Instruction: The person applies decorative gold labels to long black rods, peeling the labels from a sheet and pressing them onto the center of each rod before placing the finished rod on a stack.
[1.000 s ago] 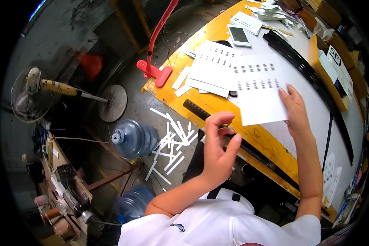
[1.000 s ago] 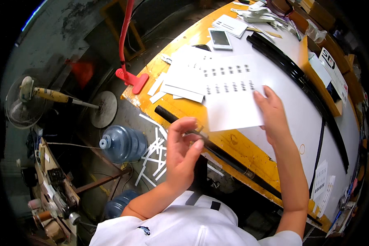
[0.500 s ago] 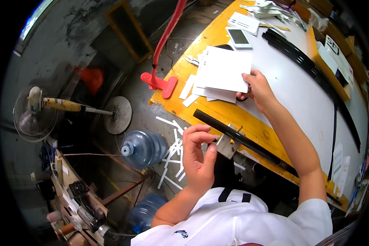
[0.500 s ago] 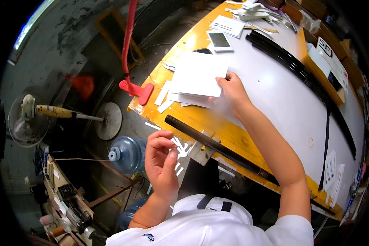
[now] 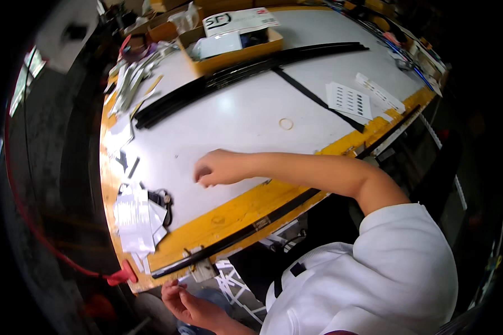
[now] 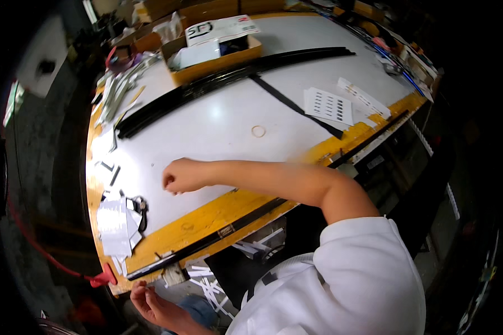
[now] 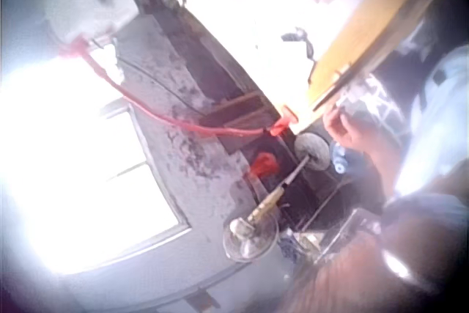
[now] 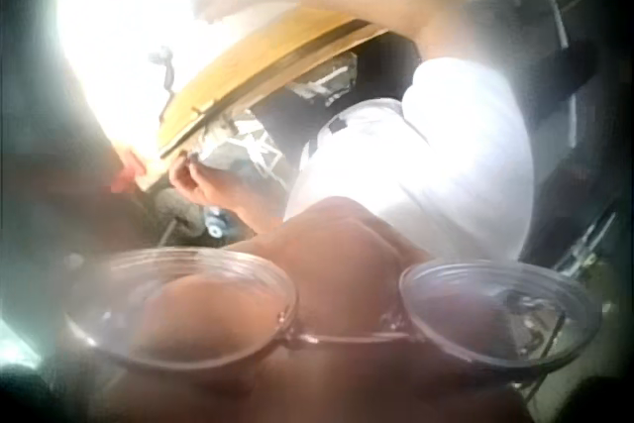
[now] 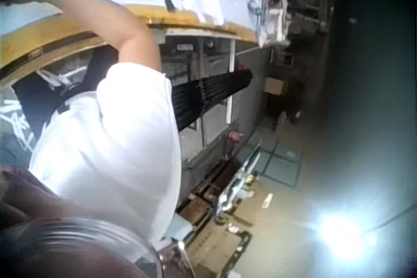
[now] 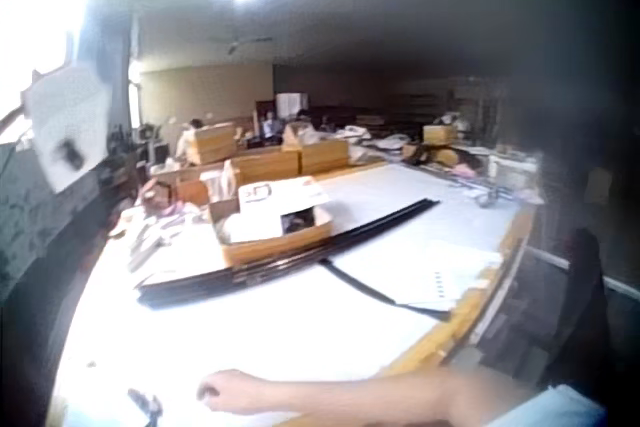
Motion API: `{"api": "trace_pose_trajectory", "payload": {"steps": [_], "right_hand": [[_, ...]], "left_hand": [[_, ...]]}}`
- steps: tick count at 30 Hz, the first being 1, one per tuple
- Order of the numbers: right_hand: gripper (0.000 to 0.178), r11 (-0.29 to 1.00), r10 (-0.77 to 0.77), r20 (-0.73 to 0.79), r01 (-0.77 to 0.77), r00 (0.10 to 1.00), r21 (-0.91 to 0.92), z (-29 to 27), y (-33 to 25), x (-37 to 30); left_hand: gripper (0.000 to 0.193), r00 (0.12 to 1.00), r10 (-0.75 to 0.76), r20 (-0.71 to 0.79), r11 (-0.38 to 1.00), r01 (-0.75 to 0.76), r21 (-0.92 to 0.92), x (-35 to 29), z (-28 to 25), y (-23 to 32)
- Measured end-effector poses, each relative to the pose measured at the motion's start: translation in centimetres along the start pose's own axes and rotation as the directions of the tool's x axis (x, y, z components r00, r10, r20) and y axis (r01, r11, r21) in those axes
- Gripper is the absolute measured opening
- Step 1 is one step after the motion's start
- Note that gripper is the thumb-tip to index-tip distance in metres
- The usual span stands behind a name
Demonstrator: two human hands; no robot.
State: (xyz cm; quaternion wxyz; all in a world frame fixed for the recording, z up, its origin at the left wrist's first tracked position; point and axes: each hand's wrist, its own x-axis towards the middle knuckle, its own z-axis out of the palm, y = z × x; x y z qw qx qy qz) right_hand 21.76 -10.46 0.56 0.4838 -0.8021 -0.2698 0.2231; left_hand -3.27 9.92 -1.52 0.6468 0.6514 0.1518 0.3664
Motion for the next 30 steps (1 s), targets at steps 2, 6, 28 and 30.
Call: {"api": "trace_pose_trajectory", "payload": {"steps": [2,6,28,30], "right_hand": [[0.024,0.992,-0.036,-0.170,0.014,0.985,-0.127,-4.1,3.1,-3.4],[0.020,0.893,0.061,-0.596,-0.311,0.801,-0.327,-14.3,10.0,-12.1],[0.051,0.575,0.197,-0.584,-0.575,0.788,-0.582,-25.4,19.6,-32.9],[0.045,0.573,0.116,-0.563,-0.518,0.818,-0.635,-25.1,19.3,-32.8]], "left_hand": [[0.008,1.000,-0.006,0.030,1.000,0.005,0.025,-0.4,-0.1,-0.1],[0.011,0.994,0.015,0.105,1.000,-0.016,0.009,-0.7,2.6,0.3],[0.008,0.896,-0.038,0.442,0.998,0.058,-0.031,-6.1,16.9,2.1],[0.007,0.893,-0.049,0.448,0.997,0.072,-0.035,-6.3,16.9,2.2]]}}
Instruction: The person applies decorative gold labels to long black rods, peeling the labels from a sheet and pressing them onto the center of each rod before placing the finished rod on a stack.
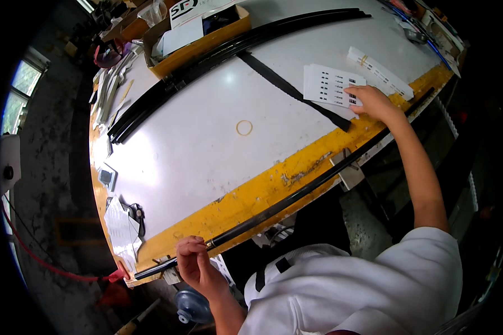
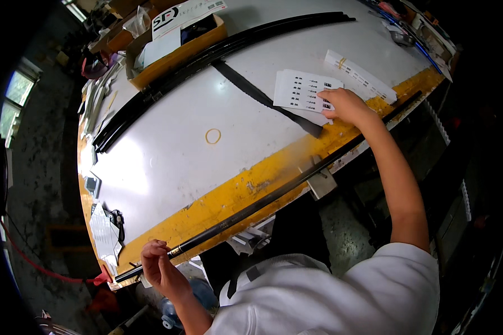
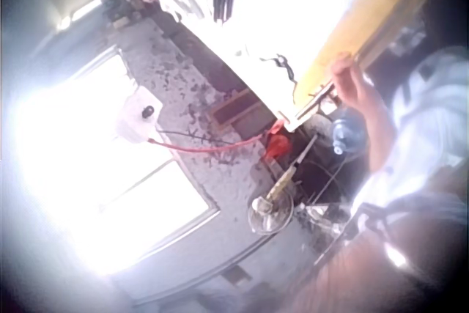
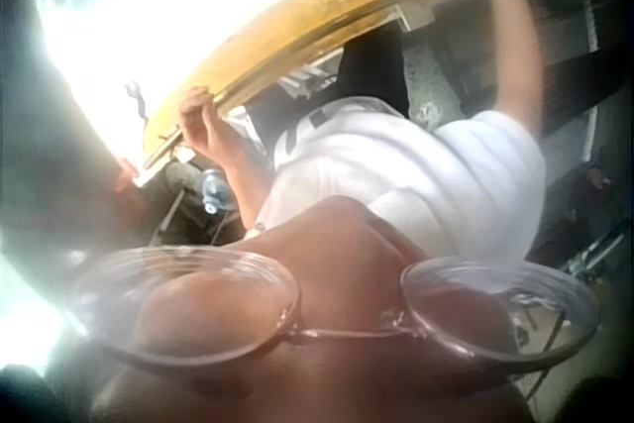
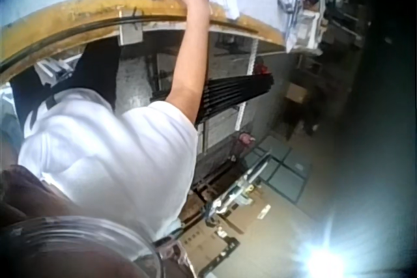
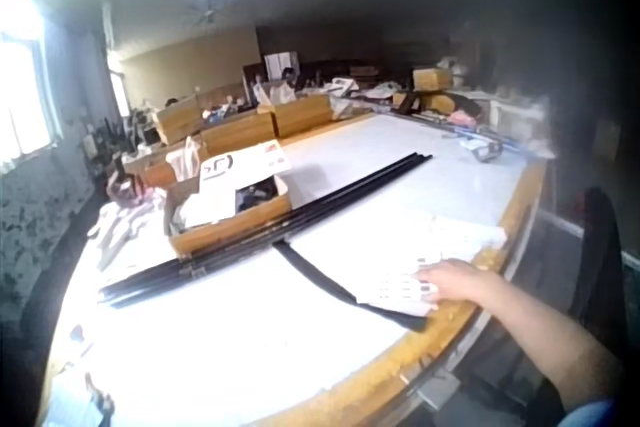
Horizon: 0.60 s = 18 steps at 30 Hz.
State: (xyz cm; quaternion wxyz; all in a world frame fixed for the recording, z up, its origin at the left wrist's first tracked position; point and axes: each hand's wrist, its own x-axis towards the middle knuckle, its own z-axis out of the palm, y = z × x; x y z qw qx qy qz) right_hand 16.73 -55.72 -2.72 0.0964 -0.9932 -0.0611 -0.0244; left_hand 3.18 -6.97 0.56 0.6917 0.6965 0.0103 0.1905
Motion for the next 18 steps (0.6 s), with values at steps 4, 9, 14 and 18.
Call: {"api": "trace_pose_trajectory", "payload": {"steps": [4,9,14,18], "right_hand": [[0.032,0.983,0.181,0.086,-0.181,0.980,-0.009,-0.9,-1.2,0.7],[0.021,0.982,0.126,-0.155,-0.146,0.980,-0.122,-0.7,-1.4,0.0],[0.018,0.876,-0.468,-0.582,0.262,0.664,-0.406,-4.9,-8.4,-0.1],[0.019,0.690,-0.724,-0.512,0.508,0.463,-0.516,-4.8,-16.9,-2.3]], "left_hand": [[0.006,1.000,0.003,0.021,1.000,-0.003,0.006,-0.3,-0.5,-0.2],[0.005,0.999,-0.024,0.033,1.000,0.023,0.021,-0.6,-0.7,0.1],[0.016,0.992,-0.056,0.117,0.998,0.057,-0.006,-0.3,-2.0,-0.1],[0.058,0.950,-0.147,0.275,0.973,0.189,-0.132,2.0,-0.1,0.7]]}}
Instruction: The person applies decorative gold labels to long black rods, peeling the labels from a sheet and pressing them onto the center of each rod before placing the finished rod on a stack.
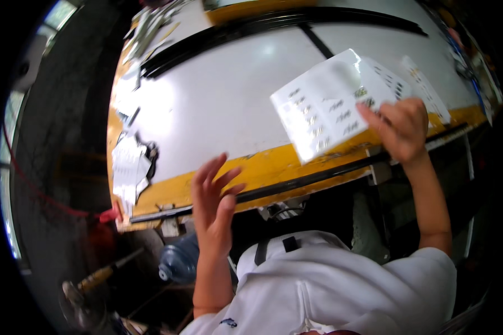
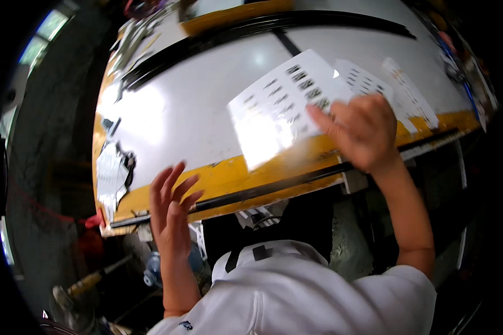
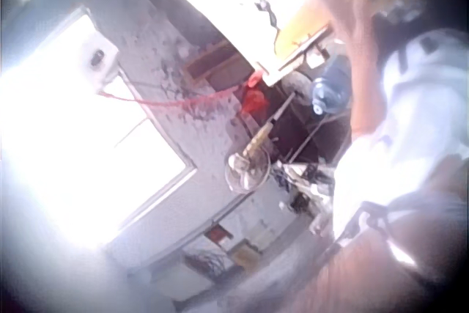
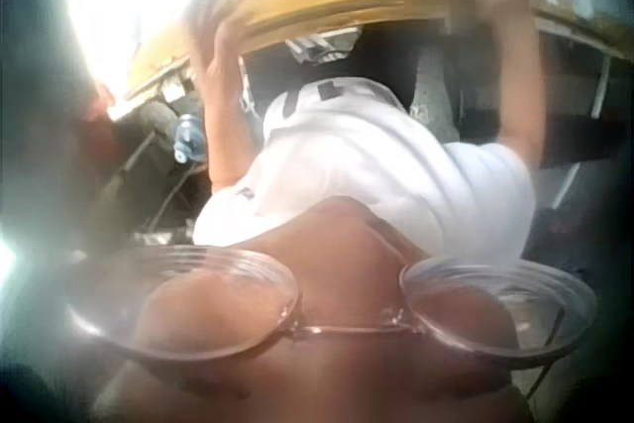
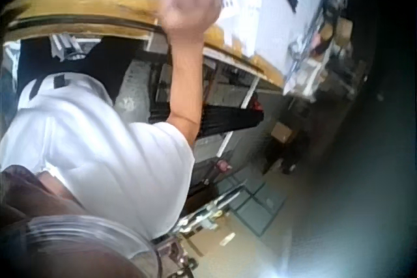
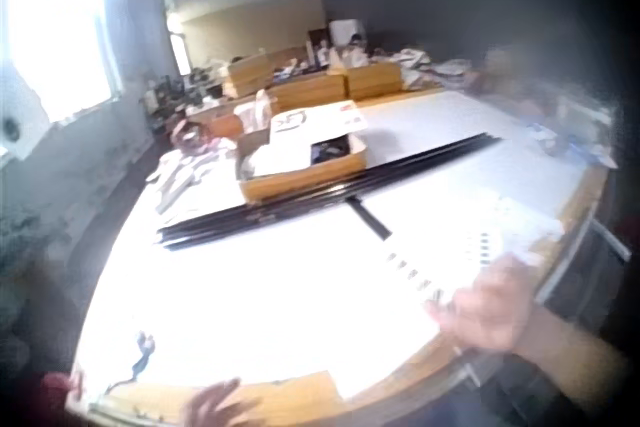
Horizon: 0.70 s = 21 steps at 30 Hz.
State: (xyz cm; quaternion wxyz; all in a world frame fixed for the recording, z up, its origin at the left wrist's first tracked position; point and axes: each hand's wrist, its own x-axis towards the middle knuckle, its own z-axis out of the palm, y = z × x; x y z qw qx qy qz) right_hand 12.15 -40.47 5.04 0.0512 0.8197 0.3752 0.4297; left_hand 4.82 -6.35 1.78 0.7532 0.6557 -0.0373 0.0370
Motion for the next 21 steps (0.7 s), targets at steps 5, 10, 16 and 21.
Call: {"api": "trace_pose_trajectory", "payload": {"steps": [5,10,16,21], "right_hand": [[0.027,0.959,-0.159,-0.179,0.195,0.971,0.206,0.8,-6.2,4.2],[0.023,0.940,-0.165,-0.183,0.211,0.969,0.269,1.2,-8.1,5.6],[0.029,0.869,-0.077,-0.055,0.094,0.996,0.486,0.9,-7.6,6.7],[0.050,0.675,0.428,0.105,-0.395,0.898,0.623,2.3,-6.9,8.7]], "left_hand": [[0.076,0.991,-0.131,-0.002,0.949,0.124,-0.288,1.4,0.9,2.4],[0.083,0.984,-0.145,-0.106,0.942,0.105,-0.319,0.6,-0.5,2.3],[0.068,0.995,-0.064,-0.072,0.983,0.050,-0.176,0.4,-2.2,2.0],[0.060,0.996,-0.026,-0.084,0.988,0.013,-0.153,0.7,-3.5,2.4]]}}
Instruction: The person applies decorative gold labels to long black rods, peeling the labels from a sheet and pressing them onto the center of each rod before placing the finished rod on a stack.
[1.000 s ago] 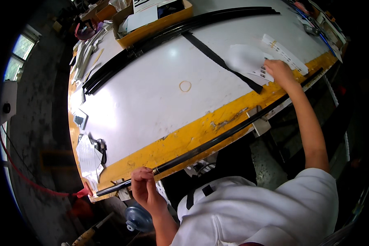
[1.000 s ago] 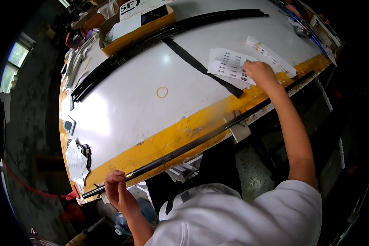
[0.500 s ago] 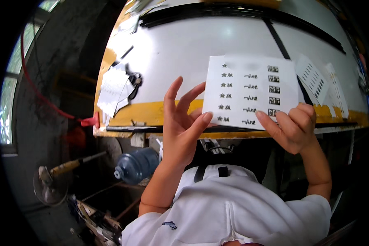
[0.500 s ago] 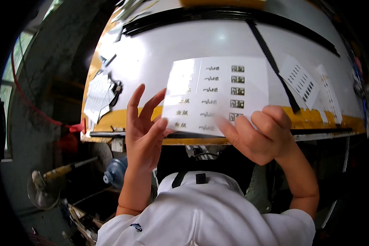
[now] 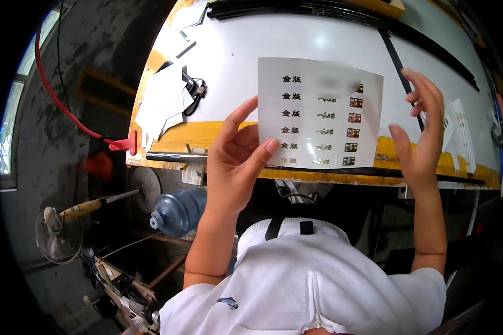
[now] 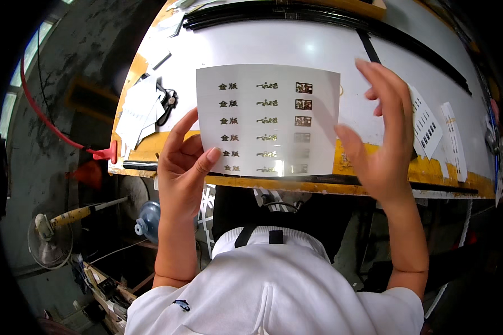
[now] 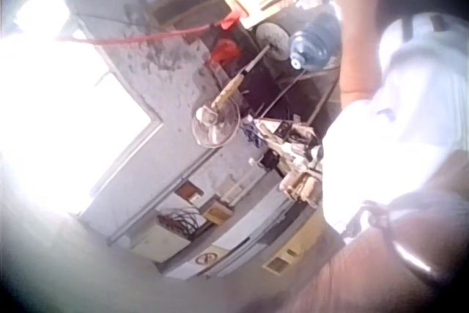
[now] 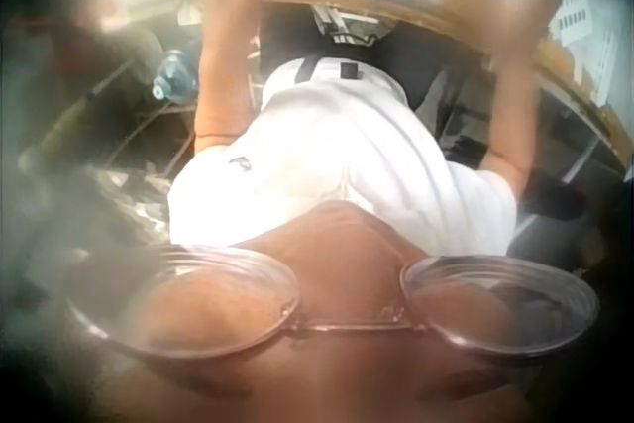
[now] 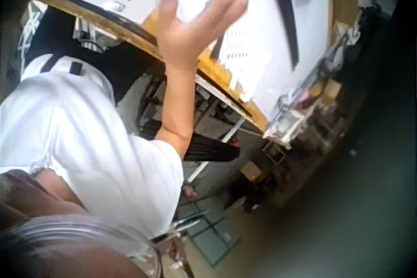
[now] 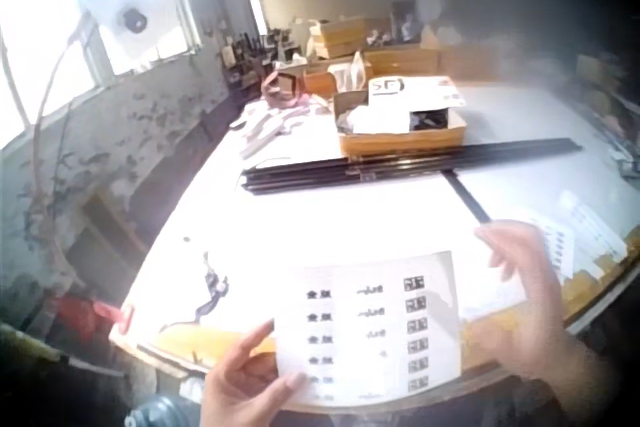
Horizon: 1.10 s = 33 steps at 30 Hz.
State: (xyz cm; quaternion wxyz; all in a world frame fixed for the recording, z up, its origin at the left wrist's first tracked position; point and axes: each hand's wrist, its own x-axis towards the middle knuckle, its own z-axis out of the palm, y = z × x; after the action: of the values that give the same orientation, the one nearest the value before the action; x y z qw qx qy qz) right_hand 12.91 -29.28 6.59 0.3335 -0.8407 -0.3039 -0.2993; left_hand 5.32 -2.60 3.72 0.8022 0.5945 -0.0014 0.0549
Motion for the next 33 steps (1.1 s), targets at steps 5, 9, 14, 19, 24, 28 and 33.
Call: {"api": "trace_pose_trajectory", "payload": {"steps": [5,9,14,19,24,28,33], "right_hand": [[0.050,0.818,0.378,0.259,-0.451,0.889,0.356,1.0,0.8,0.2],[0.038,0.764,0.421,0.342,-0.532,0.840,0.366,1.4,1.0,0.7],[0.025,0.661,0.438,0.436,-0.610,0.786,0.437,1.6,0.0,1.3],[0.023,0.691,0.444,0.381,-0.580,0.811,0.431,2.2,-0.5,1.4],[0.024,0.646,0.539,0.441,-0.688,0.718,0.330,5.1,2.8,2.5],[0.026,0.697,0.507,0.499,-0.675,0.703,0.243,10.3,9.0,1.1],[0.028,0.880,0.389,0.408,-0.464,0.826,0.100,14.1,11.9,-0.1]], "left_hand": [[0.058,0.999,0.006,0.036,0.999,-0.007,0.039,0.3,-1.0,0.2],[0.057,1.000,-0.026,0.012,0.999,0.026,0.027,0.3,-1.7,0.3],[0.056,0.998,-0.069,-0.004,0.997,0.070,0.014,0.2,-2.5,0.2],[0.059,0.998,-0.058,-0.031,0.995,0.060,0.073,0.8,-2.8,-0.2],[0.061,0.946,0.295,0.139,0.502,-0.277,0.820,3.2,-2.4,-1.1],[0.055,0.919,0.048,0.391,0.198,-0.393,0.898,6.1,-0.3,-1.8],[0.060,0.848,-0.199,0.491,0.010,-0.499,0.866,10.3,0.0,-6.2]]}}
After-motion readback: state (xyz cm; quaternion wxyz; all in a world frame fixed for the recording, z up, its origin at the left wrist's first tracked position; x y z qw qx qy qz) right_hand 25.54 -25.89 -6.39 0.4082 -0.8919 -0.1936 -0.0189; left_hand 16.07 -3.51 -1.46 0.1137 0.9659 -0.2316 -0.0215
